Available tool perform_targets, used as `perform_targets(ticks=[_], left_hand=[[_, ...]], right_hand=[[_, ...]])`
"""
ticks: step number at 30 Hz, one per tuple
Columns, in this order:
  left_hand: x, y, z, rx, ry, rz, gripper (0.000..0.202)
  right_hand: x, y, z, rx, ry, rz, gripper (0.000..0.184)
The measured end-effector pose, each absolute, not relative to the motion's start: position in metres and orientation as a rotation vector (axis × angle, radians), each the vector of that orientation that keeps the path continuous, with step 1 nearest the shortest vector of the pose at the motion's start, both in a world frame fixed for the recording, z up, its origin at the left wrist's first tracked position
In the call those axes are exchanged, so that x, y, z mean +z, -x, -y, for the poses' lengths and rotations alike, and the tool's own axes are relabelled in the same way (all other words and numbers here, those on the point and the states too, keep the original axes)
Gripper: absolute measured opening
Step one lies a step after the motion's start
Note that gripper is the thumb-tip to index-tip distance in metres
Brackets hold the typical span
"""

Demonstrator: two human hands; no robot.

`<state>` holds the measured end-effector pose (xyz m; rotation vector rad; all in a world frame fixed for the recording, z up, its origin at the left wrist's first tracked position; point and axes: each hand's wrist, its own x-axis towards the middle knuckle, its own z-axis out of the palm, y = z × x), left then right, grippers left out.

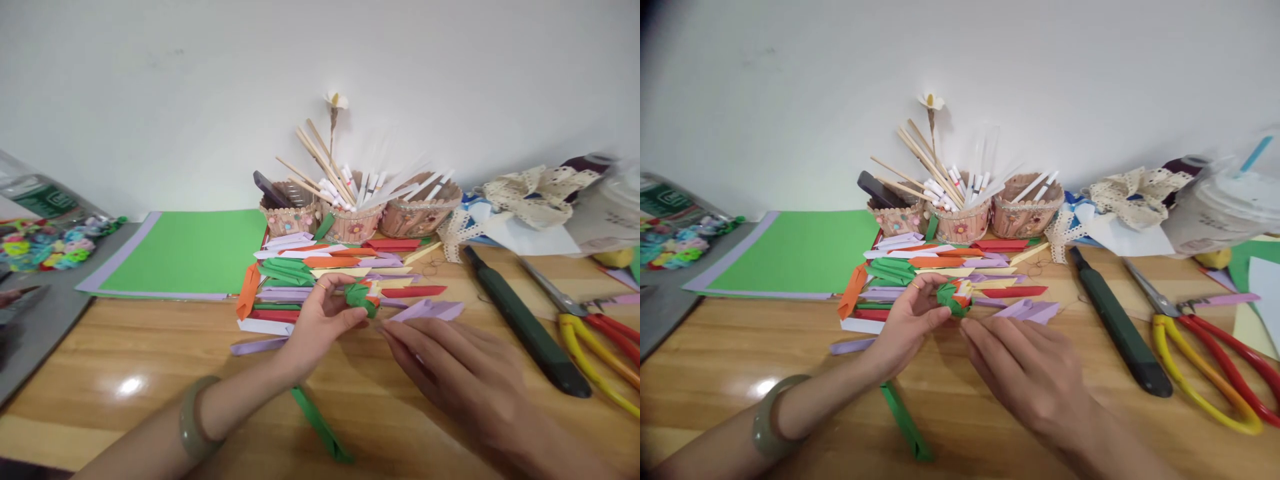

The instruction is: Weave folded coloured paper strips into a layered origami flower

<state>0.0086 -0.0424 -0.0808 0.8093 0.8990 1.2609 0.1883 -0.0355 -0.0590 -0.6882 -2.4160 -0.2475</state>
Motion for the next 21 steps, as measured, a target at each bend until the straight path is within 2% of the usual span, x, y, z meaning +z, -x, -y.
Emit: perform_targets(ticks=[3, 8, 11, 15, 21], left_hand=[[-0.079, -0.008, 0.044, 1.243, -0.790, -0.863, 0.030], [-0.077, -0.008, 0.045, 1.224, -0.746, -0.856, 0.028], [-0.074, -0.008, 0.045, 1.187, -0.682, -0.812, 0.028], [-0.072, -0.006, 0.044, 1.095, -0.606, -0.722, 0.029], [-0.077, -0.006, 0.043, 0.971, -0.485, -0.711, 0.043]], right_hand=[[-0.061, -0.186, 0.032, -0.253, 0.794, 2.384, 0.031], [-0.060, -0.184, 0.031, -0.104, 0.595, 2.461, 0.035], [-0.054, -0.185, 0.032, -0.033, 0.677, 2.343, 0.038], [-0.049, -0.185, 0.028, 0.215, 0.858, 2.150, 0.041], [-0.050, -0.182, 0.021, 0.599, 0.917, 2.129, 0.037]])
